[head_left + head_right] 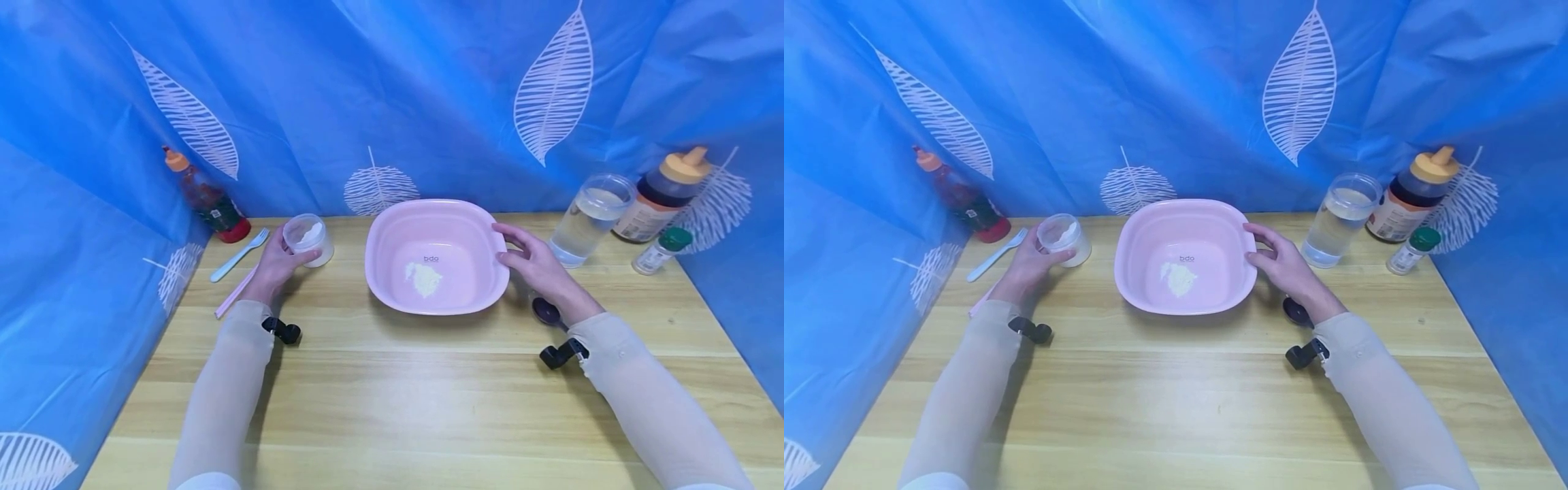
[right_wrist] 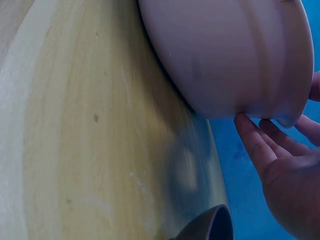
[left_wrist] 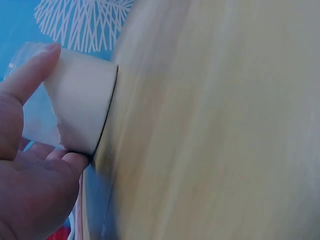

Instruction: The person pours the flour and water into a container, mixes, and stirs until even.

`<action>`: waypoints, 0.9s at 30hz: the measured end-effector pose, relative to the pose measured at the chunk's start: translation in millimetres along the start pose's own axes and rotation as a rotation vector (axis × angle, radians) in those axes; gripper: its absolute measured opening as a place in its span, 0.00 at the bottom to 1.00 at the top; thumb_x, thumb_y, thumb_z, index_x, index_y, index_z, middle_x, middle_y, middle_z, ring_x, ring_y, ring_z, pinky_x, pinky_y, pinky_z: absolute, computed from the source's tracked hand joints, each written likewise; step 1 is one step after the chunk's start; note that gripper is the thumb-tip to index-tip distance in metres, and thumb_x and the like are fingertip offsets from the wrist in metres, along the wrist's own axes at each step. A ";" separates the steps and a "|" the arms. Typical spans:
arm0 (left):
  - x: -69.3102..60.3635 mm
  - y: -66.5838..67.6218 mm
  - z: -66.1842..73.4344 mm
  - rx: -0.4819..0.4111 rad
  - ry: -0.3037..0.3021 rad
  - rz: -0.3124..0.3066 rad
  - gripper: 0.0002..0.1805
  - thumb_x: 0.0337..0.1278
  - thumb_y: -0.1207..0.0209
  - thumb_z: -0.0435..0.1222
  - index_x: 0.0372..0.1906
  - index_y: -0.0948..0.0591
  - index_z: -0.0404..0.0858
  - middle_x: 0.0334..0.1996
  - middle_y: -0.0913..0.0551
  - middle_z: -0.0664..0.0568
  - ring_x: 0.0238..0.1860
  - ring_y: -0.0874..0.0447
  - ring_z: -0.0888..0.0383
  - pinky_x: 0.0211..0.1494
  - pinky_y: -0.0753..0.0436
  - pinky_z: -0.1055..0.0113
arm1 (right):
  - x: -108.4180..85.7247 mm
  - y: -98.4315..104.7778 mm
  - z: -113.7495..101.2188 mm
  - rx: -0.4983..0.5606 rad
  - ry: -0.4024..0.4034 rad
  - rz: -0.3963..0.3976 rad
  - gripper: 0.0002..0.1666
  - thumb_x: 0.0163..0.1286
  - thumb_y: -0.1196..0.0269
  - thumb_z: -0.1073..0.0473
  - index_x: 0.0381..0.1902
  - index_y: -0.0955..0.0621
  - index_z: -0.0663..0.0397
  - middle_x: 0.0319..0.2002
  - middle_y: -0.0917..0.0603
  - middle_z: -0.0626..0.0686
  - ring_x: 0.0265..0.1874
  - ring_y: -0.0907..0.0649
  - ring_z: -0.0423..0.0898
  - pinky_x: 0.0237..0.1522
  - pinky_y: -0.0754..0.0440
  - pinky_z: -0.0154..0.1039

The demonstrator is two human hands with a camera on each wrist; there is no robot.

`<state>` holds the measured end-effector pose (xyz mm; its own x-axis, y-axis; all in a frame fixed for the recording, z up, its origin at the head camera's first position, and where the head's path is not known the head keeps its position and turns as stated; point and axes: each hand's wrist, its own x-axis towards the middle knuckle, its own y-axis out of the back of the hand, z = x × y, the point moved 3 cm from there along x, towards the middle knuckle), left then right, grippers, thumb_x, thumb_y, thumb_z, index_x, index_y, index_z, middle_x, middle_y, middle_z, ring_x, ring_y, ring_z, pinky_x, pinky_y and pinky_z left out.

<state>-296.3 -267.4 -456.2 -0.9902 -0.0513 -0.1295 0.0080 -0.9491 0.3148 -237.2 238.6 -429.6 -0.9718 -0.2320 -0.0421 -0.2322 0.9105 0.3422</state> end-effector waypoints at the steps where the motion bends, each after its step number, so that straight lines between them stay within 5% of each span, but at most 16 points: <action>1: -0.4 1.2 -0.8 0.013 -0.005 -0.006 0.57 0.60 0.22 0.37 0.88 0.46 0.46 0.85 0.39 0.46 0.86 0.43 0.46 0.90 0.45 0.47 | -0.1 -0.1 -0.1 -0.001 0.000 -0.001 0.39 0.83 0.39 0.59 0.86 0.37 0.49 0.86 0.38 0.58 0.81 0.30 0.62 0.65 0.22 0.23; 8: -11.2 14.7 8.7 0.020 -0.019 -0.058 0.59 0.68 0.27 0.38 0.88 0.57 0.43 0.89 0.51 0.45 0.90 0.55 0.50 0.91 0.49 0.51 | 0.6 -1.3 -0.1 0.006 0.006 -0.011 0.39 0.83 0.40 0.58 0.86 0.38 0.49 0.86 0.39 0.58 0.82 0.31 0.62 0.65 0.22 0.22; 14: -30.3 24.7 30.8 0.001 -0.056 0.004 0.60 0.71 0.30 0.42 0.90 0.61 0.45 0.91 0.57 0.51 0.91 0.60 0.52 0.91 0.51 0.54 | 0.8 0.3 0.4 -0.009 0.001 -0.004 0.38 0.83 0.40 0.57 0.86 0.37 0.48 0.86 0.38 0.58 0.81 0.30 0.62 0.67 0.22 0.25; 20: -40.1 24.8 47.3 0.030 -0.137 0.020 0.57 0.70 0.29 0.49 0.89 0.54 0.43 0.89 0.48 0.50 0.90 0.52 0.53 0.91 0.47 0.56 | -0.1 1.5 0.6 -0.037 -0.022 -0.006 0.39 0.84 0.41 0.54 0.87 0.38 0.45 0.86 0.39 0.56 0.82 0.31 0.61 0.76 0.24 0.41; 27: -52.7 20.7 62.7 0.056 -0.247 0.036 0.44 0.75 0.34 0.45 0.86 0.42 0.41 0.85 0.35 0.48 0.86 0.39 0.52 0.88 0.38 0.57 | -0.3 0.5 0.7 -0.044 -0.009 -0.009 0.38 0.84 0.41 0.55 0.87 0.38 0.46 0.86 0.38 0.56 0.82 0.31 0.61 0.77 0.25 0.41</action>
<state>-252.7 -264.8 -383.9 -0.9935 -0.0012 0.1142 0.0434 -0.9290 0.3675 -237.1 239.3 -430.0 -0.9701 -0.2369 -0.0535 -0.2391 0.8925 0.3825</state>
